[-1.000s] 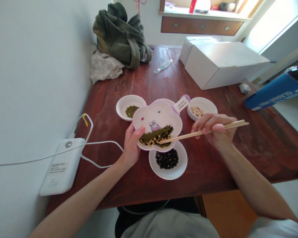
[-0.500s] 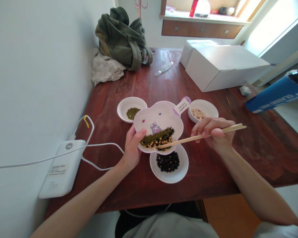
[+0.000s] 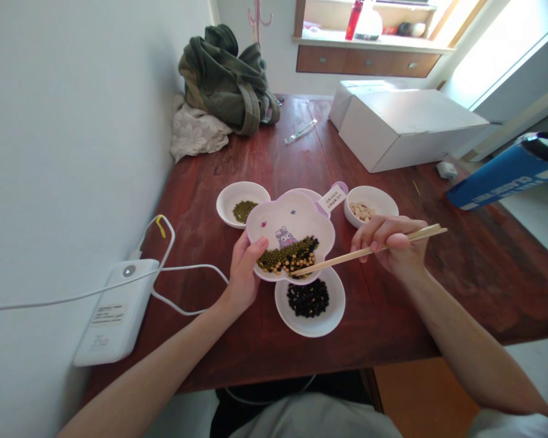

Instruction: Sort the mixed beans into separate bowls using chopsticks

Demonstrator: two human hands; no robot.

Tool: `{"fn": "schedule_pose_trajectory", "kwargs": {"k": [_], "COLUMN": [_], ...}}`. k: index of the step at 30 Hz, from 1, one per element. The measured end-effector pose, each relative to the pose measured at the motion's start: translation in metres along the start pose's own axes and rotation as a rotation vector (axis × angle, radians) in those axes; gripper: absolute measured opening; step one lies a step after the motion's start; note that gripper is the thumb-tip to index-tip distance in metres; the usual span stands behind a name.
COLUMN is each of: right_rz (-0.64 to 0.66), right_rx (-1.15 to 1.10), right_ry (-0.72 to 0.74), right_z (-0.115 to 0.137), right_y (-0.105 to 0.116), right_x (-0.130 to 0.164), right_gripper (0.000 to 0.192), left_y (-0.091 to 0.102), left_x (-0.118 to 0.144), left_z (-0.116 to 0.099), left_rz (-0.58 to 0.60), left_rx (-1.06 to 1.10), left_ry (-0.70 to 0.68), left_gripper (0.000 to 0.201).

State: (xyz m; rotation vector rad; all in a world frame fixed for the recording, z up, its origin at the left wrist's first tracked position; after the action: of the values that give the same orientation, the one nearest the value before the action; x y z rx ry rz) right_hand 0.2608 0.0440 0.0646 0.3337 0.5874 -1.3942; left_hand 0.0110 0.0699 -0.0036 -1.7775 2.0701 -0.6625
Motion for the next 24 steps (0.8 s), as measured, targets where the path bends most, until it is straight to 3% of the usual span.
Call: {"fn": "schedule_pose_trajectory", "kwargs": {"k": [5,19,24], "right_rz": [0.023,0.019,-0.070], "right_rx": [-0.011,-0.026,-0.053], "right_ry": [-0.006,0.019,0.016], "right_z": [-0.0005,0.0009,0.0040], "right_y": [-0.0007,-0.0009,0.0043], "right_x": [0.0000,-0.0014,-0.0036], "right_gripper": [0.035,0.038,0.045], "left_y": [0.0040,0.0031,0.0037], "left_x": [-0.0004,-0.0004,-0.0001], "left_z": [0.0021,0.0009,0.0006], "left_rz": [-0.039,-0.044,-0.045], "left_rx": [0.010,0.004,0.000], "left_ry": [0.009,0.020,0.018], "left_gripper": [0.040,0.041,0.042]}}
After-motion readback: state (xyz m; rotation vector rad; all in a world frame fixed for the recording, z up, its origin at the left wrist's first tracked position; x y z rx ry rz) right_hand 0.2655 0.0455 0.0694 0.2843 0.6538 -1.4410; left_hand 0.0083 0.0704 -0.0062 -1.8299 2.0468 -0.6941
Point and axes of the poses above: each hand's wrist, its own x-axis away from the middle knuckle, its own y-axis out of the back of the hand, z = x × y, the point moved 7 cm from there along -x, towards the middle knuckle, and after that the axes turned 1 degree about -x, right-handed, at the moved point
